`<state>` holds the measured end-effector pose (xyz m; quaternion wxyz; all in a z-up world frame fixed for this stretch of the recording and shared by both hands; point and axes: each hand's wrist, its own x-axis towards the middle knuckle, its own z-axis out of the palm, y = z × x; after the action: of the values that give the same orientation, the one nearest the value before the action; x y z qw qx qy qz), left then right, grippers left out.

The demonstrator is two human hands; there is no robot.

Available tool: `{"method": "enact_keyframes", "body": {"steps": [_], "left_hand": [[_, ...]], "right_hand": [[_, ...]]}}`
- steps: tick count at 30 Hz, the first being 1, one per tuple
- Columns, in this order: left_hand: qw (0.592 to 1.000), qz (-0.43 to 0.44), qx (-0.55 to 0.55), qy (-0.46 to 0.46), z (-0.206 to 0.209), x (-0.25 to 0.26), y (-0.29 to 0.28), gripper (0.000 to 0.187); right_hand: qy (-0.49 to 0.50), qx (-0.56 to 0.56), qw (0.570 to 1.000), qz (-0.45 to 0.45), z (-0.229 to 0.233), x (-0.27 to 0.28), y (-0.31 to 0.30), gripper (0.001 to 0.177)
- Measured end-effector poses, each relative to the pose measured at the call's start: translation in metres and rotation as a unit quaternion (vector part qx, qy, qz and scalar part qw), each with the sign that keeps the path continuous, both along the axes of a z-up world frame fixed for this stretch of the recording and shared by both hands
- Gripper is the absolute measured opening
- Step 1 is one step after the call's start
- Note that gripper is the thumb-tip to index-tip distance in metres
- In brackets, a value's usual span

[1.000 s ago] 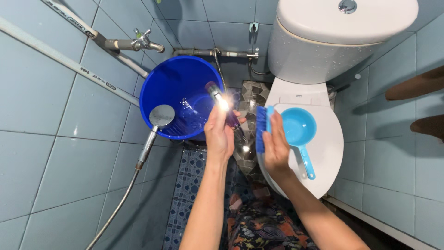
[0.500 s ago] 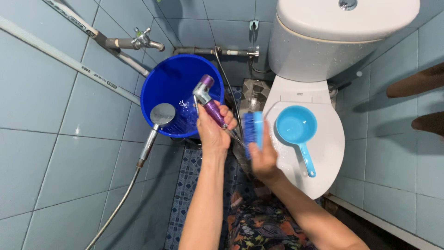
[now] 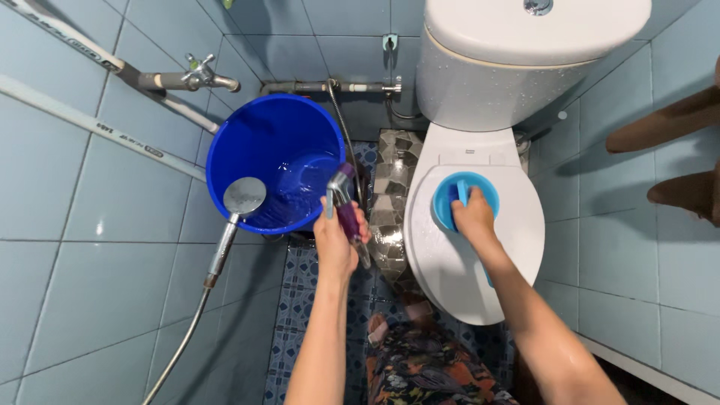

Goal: The person fills a blue bucket with water from a handheld shower head, then uses a blue scoop to transfer water to rinse a red mesh sponge, a green loofah, and a blue scrub brush. The person places the rinsed items on the toilet tank and wipes the tiled wall with the blue scrub brush.

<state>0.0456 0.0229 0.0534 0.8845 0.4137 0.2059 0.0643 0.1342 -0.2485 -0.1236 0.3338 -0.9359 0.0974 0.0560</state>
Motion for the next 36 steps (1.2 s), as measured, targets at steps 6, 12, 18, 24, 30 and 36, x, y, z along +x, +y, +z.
{"method": "enact_keyframes", "body": {"steps": [6,12,18,24,30,36], "left_hand": [[0.999,-0.034,0.015,0.038,-0.037,-0.015,-0.014,0.052],[0.996,-0.04,0.005,0.082,-0.054,-0.023,-0.018,0.051],[0.996,-0.055,0.013,0.072,-0.065,-0.026,-0.009,0.052],[0.994,-0.078,0.027,0.07,-0.074,-0.026,-0.008,0.061],[0.992,-0.112,0.015,0.059,-0.084,-0.03,-0.011,0.074],[0.985,-0.14,0.075,-0.065,-0.08,-0.02,-0.006,0.066]], "right_hand": [[0.278,-0.154,0.946,0.062,-0.089,0.042,0.007,0.1],[0.243,-0.173,0.945,0.131,-0.072,0.056,0.0,0.092],[0.204,-0.09,0.962,0.159,0.047,0.048,-0.019,0.051],[-0.275,-0.102,0.945,0.147,0.16,0.083,-0.017,0.061],[-0.408,-0.255,0.861,0.165,0.189,0.246,-0.012,0.062],[-0.39,-0.303,0.854,0.164,0.182,0.279,-0.012,0.068]]}}
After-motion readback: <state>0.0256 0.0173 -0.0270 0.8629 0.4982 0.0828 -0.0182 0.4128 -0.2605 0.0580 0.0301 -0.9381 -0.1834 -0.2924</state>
